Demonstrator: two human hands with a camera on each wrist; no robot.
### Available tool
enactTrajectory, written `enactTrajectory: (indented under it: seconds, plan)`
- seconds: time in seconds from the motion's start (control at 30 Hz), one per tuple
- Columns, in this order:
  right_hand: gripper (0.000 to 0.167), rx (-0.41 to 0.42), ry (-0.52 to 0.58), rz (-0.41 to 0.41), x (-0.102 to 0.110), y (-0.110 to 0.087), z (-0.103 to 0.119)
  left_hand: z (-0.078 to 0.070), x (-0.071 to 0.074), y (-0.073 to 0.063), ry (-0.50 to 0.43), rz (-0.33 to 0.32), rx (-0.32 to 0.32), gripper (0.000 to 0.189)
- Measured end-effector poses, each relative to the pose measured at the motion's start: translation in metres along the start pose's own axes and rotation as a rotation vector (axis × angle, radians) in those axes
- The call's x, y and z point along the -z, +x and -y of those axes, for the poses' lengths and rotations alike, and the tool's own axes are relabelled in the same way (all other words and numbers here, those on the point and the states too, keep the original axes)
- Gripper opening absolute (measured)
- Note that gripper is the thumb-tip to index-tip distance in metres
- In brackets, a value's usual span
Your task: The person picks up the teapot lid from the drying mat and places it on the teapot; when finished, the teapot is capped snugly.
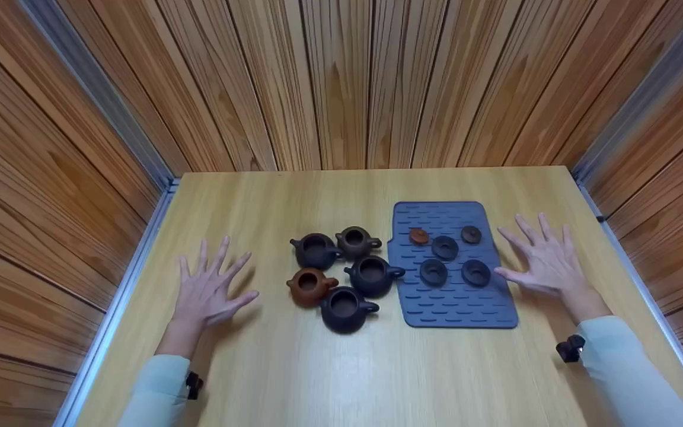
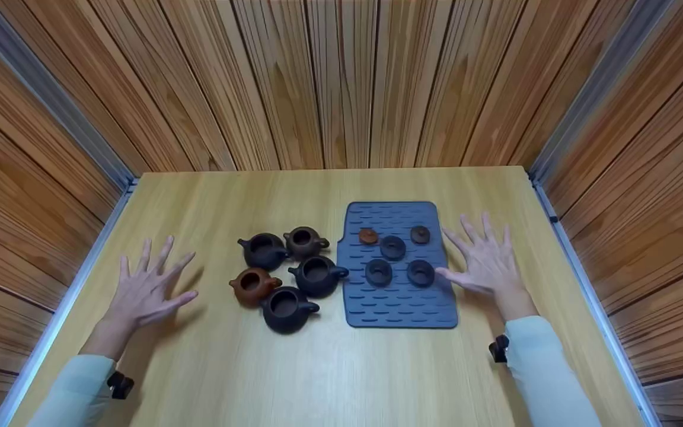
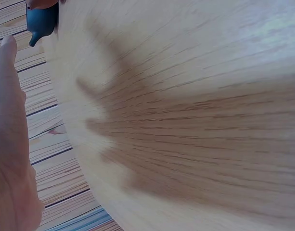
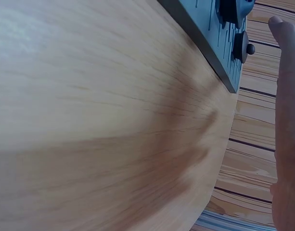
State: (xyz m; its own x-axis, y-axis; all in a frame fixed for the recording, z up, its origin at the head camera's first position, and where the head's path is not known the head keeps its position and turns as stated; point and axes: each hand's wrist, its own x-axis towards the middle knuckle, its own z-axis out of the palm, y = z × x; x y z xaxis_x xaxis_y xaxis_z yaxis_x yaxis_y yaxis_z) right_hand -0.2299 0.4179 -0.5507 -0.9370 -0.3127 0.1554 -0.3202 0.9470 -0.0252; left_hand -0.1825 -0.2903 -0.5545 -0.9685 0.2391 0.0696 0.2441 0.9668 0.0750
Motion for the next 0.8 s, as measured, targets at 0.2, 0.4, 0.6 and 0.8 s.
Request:
enactTrajectory:
  seconds: [0.2, 0.4, 0.6, 0.8]
  plan:
    - [0.095, 0.002, -0.008, 0.007, 0.001, 0.001, 0.002, 0.001, -0.001, -0.002, -0.005, -0.013, -0.005, 0.090]
    - [0.095, 0.016, -0.010, 0.008, 0.004, 0.003, 0.003, -0.003, 0.000, 0.002, -0.009, -0.016, -0.006, 0.089]
    - [0.095, 0.041, -0.004, 0.006, 0.009, 0.012, 0.008, -0.010, 0.001, 0.009, -0.024, 0.021, -0.007, 0.090]
    - [0.097, 0.061, 0.003, 0.011, 0.011, 0.025, 0.019, -0.018, -0.001, 0.018, -0.021, 0.026, -0.029, 0.090]
